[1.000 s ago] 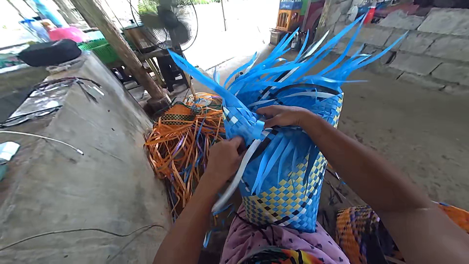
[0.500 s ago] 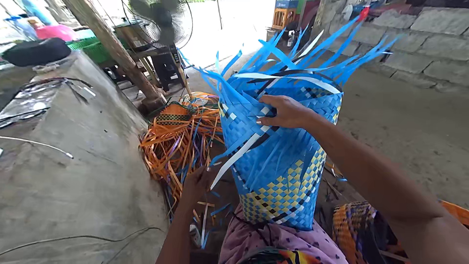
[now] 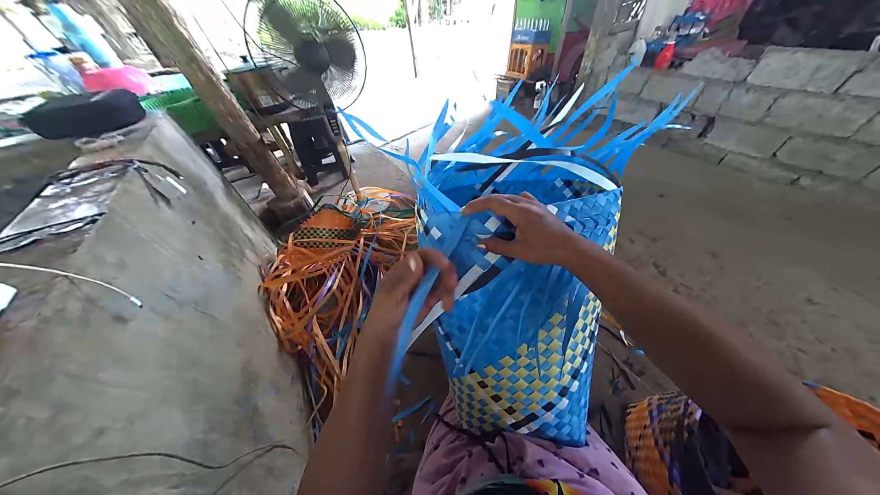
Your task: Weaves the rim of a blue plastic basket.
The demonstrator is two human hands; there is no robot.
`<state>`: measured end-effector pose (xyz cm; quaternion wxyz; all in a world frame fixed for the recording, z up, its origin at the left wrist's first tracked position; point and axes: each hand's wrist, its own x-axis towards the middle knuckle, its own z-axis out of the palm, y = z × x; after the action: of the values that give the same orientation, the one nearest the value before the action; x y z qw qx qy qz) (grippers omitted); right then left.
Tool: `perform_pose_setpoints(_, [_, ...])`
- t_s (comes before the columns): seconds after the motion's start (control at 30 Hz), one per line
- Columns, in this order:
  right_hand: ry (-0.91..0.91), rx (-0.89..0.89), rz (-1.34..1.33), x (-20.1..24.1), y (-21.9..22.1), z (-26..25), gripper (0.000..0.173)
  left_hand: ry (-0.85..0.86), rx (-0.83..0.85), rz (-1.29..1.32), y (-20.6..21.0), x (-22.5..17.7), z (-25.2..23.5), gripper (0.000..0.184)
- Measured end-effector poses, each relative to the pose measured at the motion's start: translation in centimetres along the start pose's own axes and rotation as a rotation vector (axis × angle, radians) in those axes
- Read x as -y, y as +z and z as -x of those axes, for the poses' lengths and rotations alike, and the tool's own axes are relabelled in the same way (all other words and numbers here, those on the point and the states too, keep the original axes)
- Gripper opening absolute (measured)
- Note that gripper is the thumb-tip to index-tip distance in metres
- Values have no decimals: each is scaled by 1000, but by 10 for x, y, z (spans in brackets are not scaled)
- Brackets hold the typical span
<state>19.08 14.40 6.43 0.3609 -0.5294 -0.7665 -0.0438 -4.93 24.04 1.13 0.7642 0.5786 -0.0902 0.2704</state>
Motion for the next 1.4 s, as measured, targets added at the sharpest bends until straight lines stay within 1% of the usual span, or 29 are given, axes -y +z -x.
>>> perform_pose_setpoints(0.03, [19, 15, -12, -2, -2, 0, 47, -12, -26, -29, -5, 1, 17, 25])
perform_pose_setpoints(0.07, [40, 25, -17, -3, -5, 0, 45, -35, -62, -68, -9, 2, 35, 23])
perform_pose_setpoints(0.13, [57, 10, -5, -4, -7, -2, 37, -110, -147, -207, -19, 0, 71, 40])
perform_pose_setpoints(0.17, [62, -6, 4, -4, -8, -4, 32, -153, -202, -282, -24, 0, 89, 43])
perform_pose_setpoints(0.2, [74, -16, 4, -1, -8, -7, 27, -198, -275, -352, -29, -1, 104, 38])
perform_pose_setpoints(0.23, [84, -21, -1, 2, -8, -10, 24, -244, -344, -443, -35, -2, 116, 28])
perform_pose_setpoints(0.3, [105, 12, -36, 5, -9, -17, 21, -305, -393, -714, -44, -9, 126, 20])
perform_pose_setpoints(0.37, [84, 50, -82, 3, -9, -24, 20, -297, -363, -1045, -39, -26, 112, 18])
perform_pose_setpoints(0.43, [85, 99, -146, 3, -10, -30, 27, -230, -362, -1248, -20, -45, 76, 16])
perform_pose_setpoints(0.5, [144, 156, -207, 9, -13, -35, 37, -104, -373, -1273, 2, -58, 35, 10])
perform_pose_setpoints(0.6, [199, 187, -272, 18, -17, -37, 47, 36, -318, -1231, 28, -69, -26, 11])
perform_pose_setpoints(0.7, [182, 164, -325, 15, -17, -34, 50, 103, -273, -1221, 31, -74, -74, 14])
perform_pose_setpoints(0.77, [185, 165, -357, 14, -18, -33, 52, 98, -306, -1200, 26, -78, -93, 14])
perform_pose_setpoints(0.87, [204, 185, -404, 14, -21, -32, 54, 63, -378, -1183, 22, -83, -104, 13])
perform_pose_setpoints(0.93, [216, 194, -436, 14, -22, -32, 56, 35, -344, -1192, 24, -82, -104, 12])
perform_pose_setpoints(1.0, [209, 192, -452, 12, -21, -31, 57, 17, -224, -1267, 29, -80, -102, 12])
perform_pose_setpoints(1.1, [173, 164, -456, 6, -17, -31, 55, 19, 12, -1442, 31, -81, -102, 14])
perform_pose_setpoints(1.13, [182, 169, -460, 6, -17, -31, 54, 20, 53, -1483, 33, -82, -103, 15])
perform_pose_setpoints(1.2, [210, 177, -456, 9, -18, -31, 47, 68, 49, -1533, 39, -86, -106, 19])
perform_pose_setpoints(1.27, [235, 177, -465, 13, -19, -32, 48, 136, -1, -1553, 42, -84, -108, 22])
perform_pose_setpoints(1.33, [243, 166, -491, 11, -19, -31, 42, 94, 37, -1559, 44, -78, -106, 18])
perform_pose_setpoints(1.4, [248, 177, -553, 7, -19, -29, 45, 48, 51, -1567, 45, -71, -97, 15])
